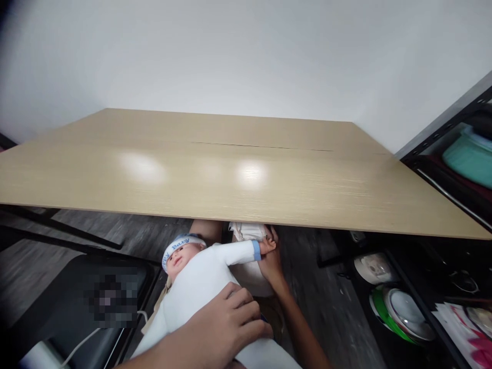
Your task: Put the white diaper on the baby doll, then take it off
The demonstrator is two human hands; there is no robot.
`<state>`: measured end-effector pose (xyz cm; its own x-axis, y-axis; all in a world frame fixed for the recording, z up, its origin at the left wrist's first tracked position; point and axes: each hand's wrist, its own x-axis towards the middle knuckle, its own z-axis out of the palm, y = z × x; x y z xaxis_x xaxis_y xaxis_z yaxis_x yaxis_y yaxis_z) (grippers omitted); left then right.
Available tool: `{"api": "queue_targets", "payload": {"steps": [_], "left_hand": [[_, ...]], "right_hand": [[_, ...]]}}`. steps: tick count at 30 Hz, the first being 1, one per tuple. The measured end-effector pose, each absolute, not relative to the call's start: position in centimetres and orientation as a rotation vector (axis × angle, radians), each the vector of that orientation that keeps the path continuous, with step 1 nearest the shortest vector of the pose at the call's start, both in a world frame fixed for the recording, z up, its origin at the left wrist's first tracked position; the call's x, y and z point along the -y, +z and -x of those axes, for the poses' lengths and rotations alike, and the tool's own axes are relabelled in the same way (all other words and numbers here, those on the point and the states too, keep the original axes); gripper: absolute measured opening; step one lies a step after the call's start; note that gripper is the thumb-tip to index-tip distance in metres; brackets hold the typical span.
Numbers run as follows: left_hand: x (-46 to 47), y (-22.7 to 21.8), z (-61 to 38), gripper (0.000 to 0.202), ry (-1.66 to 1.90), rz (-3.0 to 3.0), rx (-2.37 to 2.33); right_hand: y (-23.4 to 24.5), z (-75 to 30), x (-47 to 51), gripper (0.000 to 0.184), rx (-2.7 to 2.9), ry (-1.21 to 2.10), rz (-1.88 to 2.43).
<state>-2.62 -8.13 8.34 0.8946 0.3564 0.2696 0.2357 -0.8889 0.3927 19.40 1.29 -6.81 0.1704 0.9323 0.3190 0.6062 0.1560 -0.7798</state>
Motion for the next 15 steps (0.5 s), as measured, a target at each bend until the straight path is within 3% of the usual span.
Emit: {"api": "queue_targets", "payload": {"steps": [7,11,15], "left_hand": [[8.8,9.0,3.2,0.032,0.537,-2.666,-0.456],[9.1,9.0,3.2,0.029,0.544,-2.693,-0.455],[9.0,9.3,3.1,0.025,0.587,-2.714,-0.464]], "right_hand": [[-0.4,-22.1,5.6,0.043,1.222,0.305,1.427],[5.3,-20.5,6.2,0.032,1.728,0.169,1.295],[8.4,-16.9,3.2,0.051,2.347,0.416,1.237]]}}
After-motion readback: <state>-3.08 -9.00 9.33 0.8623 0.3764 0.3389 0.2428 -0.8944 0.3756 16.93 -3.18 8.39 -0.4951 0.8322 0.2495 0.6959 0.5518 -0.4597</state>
